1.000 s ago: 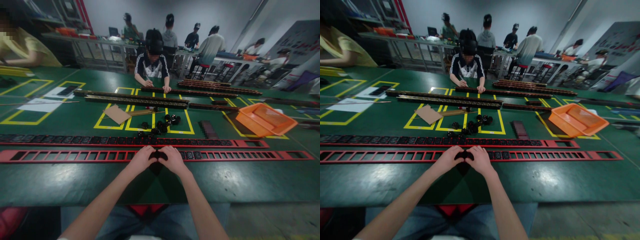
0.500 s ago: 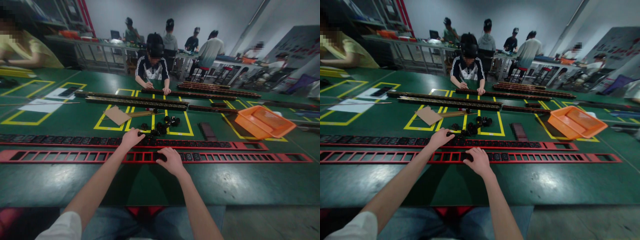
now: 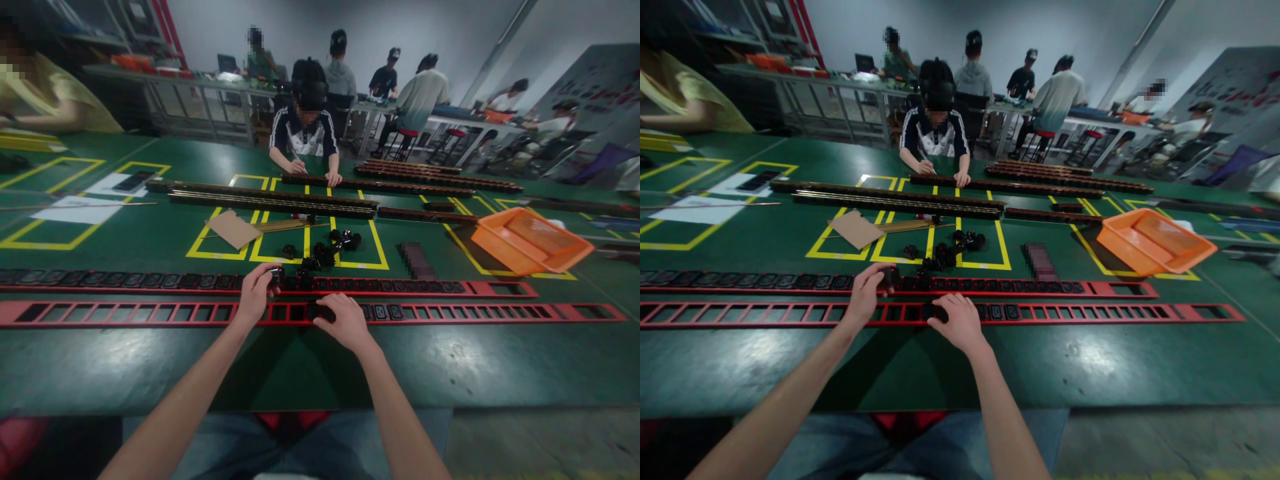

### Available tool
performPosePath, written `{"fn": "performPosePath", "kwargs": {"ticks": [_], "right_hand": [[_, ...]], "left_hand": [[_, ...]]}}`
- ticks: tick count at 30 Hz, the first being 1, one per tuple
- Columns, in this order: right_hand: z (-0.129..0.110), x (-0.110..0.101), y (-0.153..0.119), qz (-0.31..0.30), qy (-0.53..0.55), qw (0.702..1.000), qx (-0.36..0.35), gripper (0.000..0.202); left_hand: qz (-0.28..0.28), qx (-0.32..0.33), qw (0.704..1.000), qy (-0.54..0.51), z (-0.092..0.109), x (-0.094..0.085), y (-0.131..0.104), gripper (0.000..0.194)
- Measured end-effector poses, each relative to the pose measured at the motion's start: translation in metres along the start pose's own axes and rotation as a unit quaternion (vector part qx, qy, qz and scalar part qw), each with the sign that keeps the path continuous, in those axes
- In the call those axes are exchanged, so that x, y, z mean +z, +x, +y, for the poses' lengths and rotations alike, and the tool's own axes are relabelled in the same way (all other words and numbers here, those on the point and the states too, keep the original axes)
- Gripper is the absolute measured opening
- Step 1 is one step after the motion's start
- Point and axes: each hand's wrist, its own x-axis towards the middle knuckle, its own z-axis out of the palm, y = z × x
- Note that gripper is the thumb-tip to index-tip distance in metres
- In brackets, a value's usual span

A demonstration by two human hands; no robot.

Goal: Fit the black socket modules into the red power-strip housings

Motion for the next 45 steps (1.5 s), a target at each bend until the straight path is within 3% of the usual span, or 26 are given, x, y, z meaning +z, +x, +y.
{"fn": "performPosePath", "kwargs": {"ticks": [7, 12, 15, 19, 23, 30, 37, 45], "right_hand": [[0.000, 0.003, 0.000, 0.008, -0.011, 1.000, -0.003, 0.031], [0.002, 0.006, 0.001, 0.014, -0.012, 1.000, -0.005, 0.031], [0.002, 0.006, 0.001, 0.017, -0.013, 1.000, -0.007, 0.031], [0.001, 0.006, 0.000, 0.020, -0.015, 1.000, -0.009, 0.031], [0.001, 0.005, -0.001, 0.020, -0.015, 1.000, -0.009, 0.031], [0.000, 0.005, -0.001, 0.022, -0.017, 1.000, -0.006, 0.031], [0.001, 0.006, -0.001, 0.025, -0.017, 1.000, -0.008, 0.032], [-0.001, 0.006, -0.001, 0.025, -0.023, 0.999, -0.005, 0.031]], "left_hand": [[-0.040, -0.055, 0.993, -0.097, -0.014, 0.002, -0.017, 0.024], [-0.061, -0.034, 0.990, -0.121, -0.026, 0.001, -0.018, 0.026], [-0.068, -0.004, 0.987, -0.147, -0.032, -0.002, -0.017, 0.040], [-0.085, 0.039, 0.992, -0.080, -0.032, -0.006, -0.017, 0.053], [-0.097, 0.046, 0.994, 0.001, -0.026, -0.007, -0.017, 0.043], [-0.117, 0.013, 0.993, -0.026, -0.027, 0.001, -0.017, 0.049], [-0.130, 0.019, 0.991, 0.032, -0.019, 0.000, -0.021, 0.058], [-0.138, 0.038, 0.987, 0.080, -0.016, -0.001, -0.021, 0.041]]}}
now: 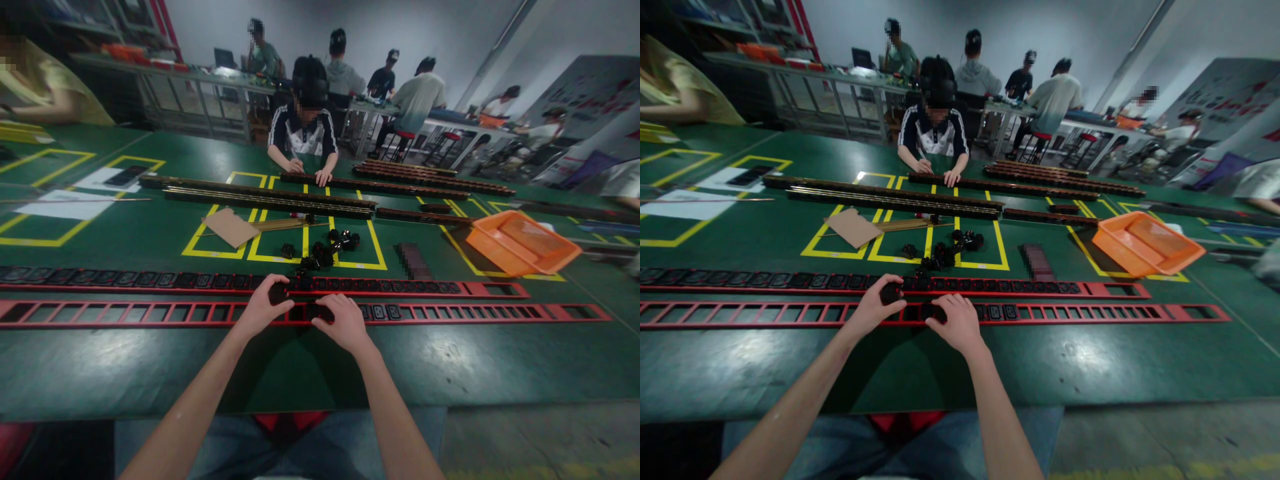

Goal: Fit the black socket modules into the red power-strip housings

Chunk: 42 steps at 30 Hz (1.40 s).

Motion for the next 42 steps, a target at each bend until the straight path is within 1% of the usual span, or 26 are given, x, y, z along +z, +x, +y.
{"fn": "performPosePath", "kwargs": {"ticks": [6, 12, 18, 24, 32, 38, 42], "right_hand": [[0.0001, 0.0006, 0.0004, -0.005, -0.003, 1.000, 0.005, 0.032], [-0.0009, -0.0009, 0.0001, -0.008, -0.007, 1.000, 0.008, 0.032], [-0.0015, -0.0022, -0.0002, -0.010, 0.006, 1.000, 0.007, 0.030], [-0.0005, -0.0001, -0.0003, -0.006, 0.002, 1.000, 0.004, 0.031], [-0.0005, -0.0002, -0.0008, -0.003, 0.002, 1.000, 0.009, 0.032], [-0.0005, -0.0006, -0.0009, -0.005, -0.004, 1.000, 0.007, 0.033], [-0.0001, 0.0005, -0.0004, -0.005, -0.006, 1.000, 0.006, 0.032]], "left_hand": [[-0.024, -0.010, 0.999, -0.046, 0.0034, 0.0021, -0.0006, 0.040], [-0.051, -0.025, 0.998, -0.018, 0.0089, 0.0026, -0.0022, 0.040], [-0.049, -0.018, 0.999, 0.010, 0.0073, 0.0032, -0.0016, 0.040], [-0.036, 0.006, 0.998, 0.055, 0.0066, 0.0051, -0.0023, 0.042], [-0.074, 0.046, 0.995, 0.047, 0.0062, 0.0014, -0.0026, 0.046], [-0.085, 0.042, 0.993, 0.065, 0.0071, 0.0053, -0.0011, 0.054], [-0.083, 0.034, 0.995, 0.048, 0.0074, 0.0062, -0.0017, 0.056]]}}
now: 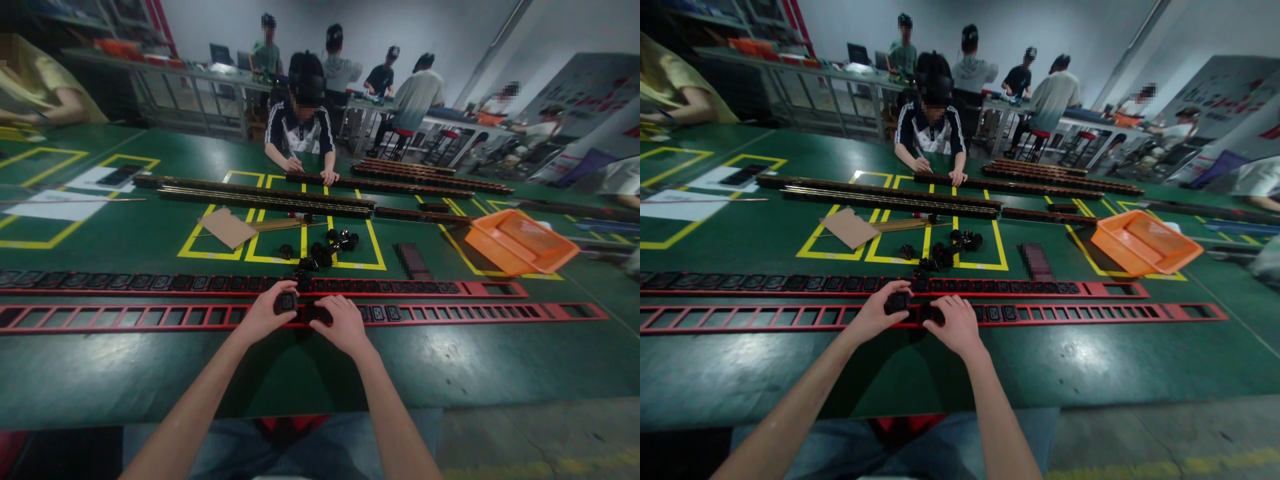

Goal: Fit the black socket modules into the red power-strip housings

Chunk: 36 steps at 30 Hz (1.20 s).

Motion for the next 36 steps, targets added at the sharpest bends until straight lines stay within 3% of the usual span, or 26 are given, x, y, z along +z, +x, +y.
{"fn": "performPosePath", "kwargs": {"ticks": [4, 10, 19, 36], "right_hand": [[0.0003, 0.0010, 0.0009, -0.005, -0.007, 1.000, 0.004, 0.032], [-0.0002, 0.0008, 0.0010, -0.003, -0.005, 1.000, 0.007, 0.032], [0.0015, 0.0027, 0.0001, 0.004, -0.005, 1.000, 0.005, 0.031], [-0.0060, -0.0008, -0.0007, -0.017, -0.037, 0.999, -0.027, 0.035]], "left_hand": [[-0.018, -0.003, 1.000, -0.004, -0.0013, -0.0010, -0.0007, 0.046], [-0.030, 0.065, 0.997, 0.019, -0.0041, -0.0016, 0.0013, 0.041], [-0.057, 0.066, 0.995, 0.047, -0.0036, -0.0005, 0.0013, 0.047], [-0.065, 0.069, 0.992, 0.085, -0.0026, 0.0026, 0.0007, 0.041]]}}
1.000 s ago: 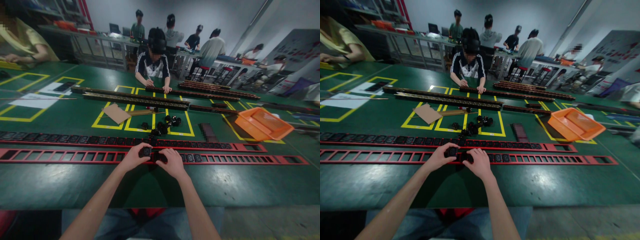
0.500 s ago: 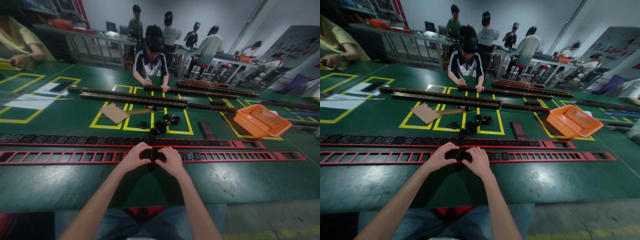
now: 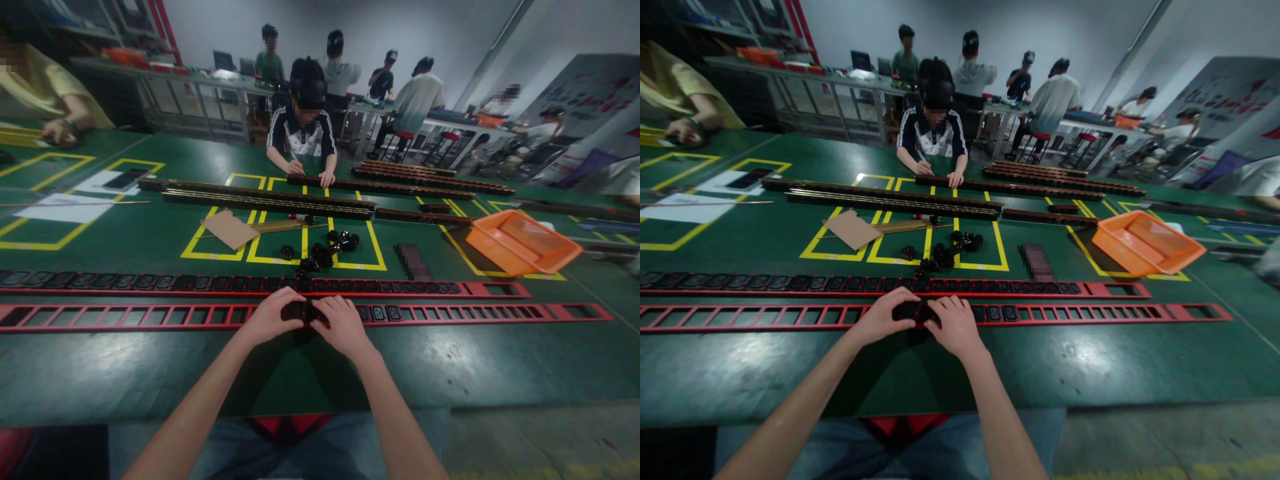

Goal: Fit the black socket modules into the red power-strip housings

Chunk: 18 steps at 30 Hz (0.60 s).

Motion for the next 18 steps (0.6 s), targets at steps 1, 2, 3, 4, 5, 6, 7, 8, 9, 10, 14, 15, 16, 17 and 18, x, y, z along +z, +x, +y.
{"fn": "performPosePath", "kwargs": {"ticks": [1, 2, 3, 4, 5, 6, 7, 8, 9, 10, 14, 15, 16, 17, 18], "right_hand": [[-0.0015, -0.0002, 0.0003, -0.004, -0.007, 1.000, -0.006, 0.035], [-0.0026, -0.0002, 0.0006, -0.007, -0.011, 1.000, -0.012, 0.035], [-0.0033, 0.0000, 0.0009, -0.012, -0.013, 1.000, -0.015, 0.035], [-0.0034, 0.0003, 0.0013, -0.016, -0.012, 1.000, -0.017, 0.034], [-0.0032, 0.0006, 0.0016, -0.020, -0.011, 1.000, -0.017, 0.033], [-0.0027, 0.0010, 0.0018, -0.023, -0.010, 1.000, -0.016, 0.033], [-0.0019, 0.0014, 0.0022, -0.025, -0.010, 1.000, -0.013, 0.033], [-0.0011, 0.0016, 0.0025, -0.026, -0.010, 1.000, -0.011, 0.033], [-0.0004, 0.0017, 0.0029, -0.027, -0.009, 1.000, -0.010, 0.033], [0.0003, 0.0016, 0.0033, -0.028, -0.008, 1.000, -0.009, 0.033], [0.0019, 0.0005, 0.0050, -0.034, -0.004, 0.999, -0.012, 0.032], [0.0019, 0.0004, 0.0053, -0.035, -0.003, 0.999, -0.012, 0.032], [0.0017, 0.0004, 0.0054, -0.034, -0.002, 0.999, -0.010, 0.032], [0.0014, 0.0006, 0.0054, -0.032, -0.001, 0.999, -0.008, 0.032], [0.0009, 0.0010, 0.0054, -0.029, -0.001, 1.000, -0.004, 0.032]], "left_hand": [[0.002, 0.000, 1.000, -0.002, 0.0000, 0.0000, 0.0000, 0.041], [0.003, -0.001, 1.000, -0.002, -0.0001, 0.0001, 0.0000, 0.041], [0.004, -0.001, 1.000, -0.002, -0.0002, 0.0002, 0.0000, 0.041], [0.004, -0.001, 1.000, -0.001, -0.0003, 0.0003, 0.0001, 0.041], [0.003, -0.001, 1.000, 0.000, -0.0003, 0.0005, 0.0001, 0.041], [0.002, -0.002, 1.000, 0.002, -0.0003, 0.0006, 0.0002, 0.041], [0.001, -0.003, 1.000, 0.004, -0.0003, 0.0006, 0.0002, 0.041], [0.000, -0.004, 1.000, 0.007, -0.0002, 0.0007, 0.0002, 0.041], [-0.001, -0.005, 1.000, 0.008, -0.0002, 0.0007, 0.0002, 0.041], [-0.002, -0.005, 1.000, 0.010, -0.0003, 0.0007, 0.0001, 0.041], [-0.004, -0.006, 1.000, 0.012, -0.0004, 0.0005, -0.0004, 0.041], [-0.004, -0.006, 1.000, 0.011, -0.0004, 0.0005, -0.0004, 0.040], [-0.002, -0.006, 1.000, 0.010, -0.0003, 0.0006, -0.0004, 0.040], [0.000, -0.005, 1.000, 0.009, -0.0002, 0.0006, -0.0003, 0.040], [0.002, -0.005, 1.000, 0.008, -0.0001, 0.0007, -0.0002, 0.040]]}}
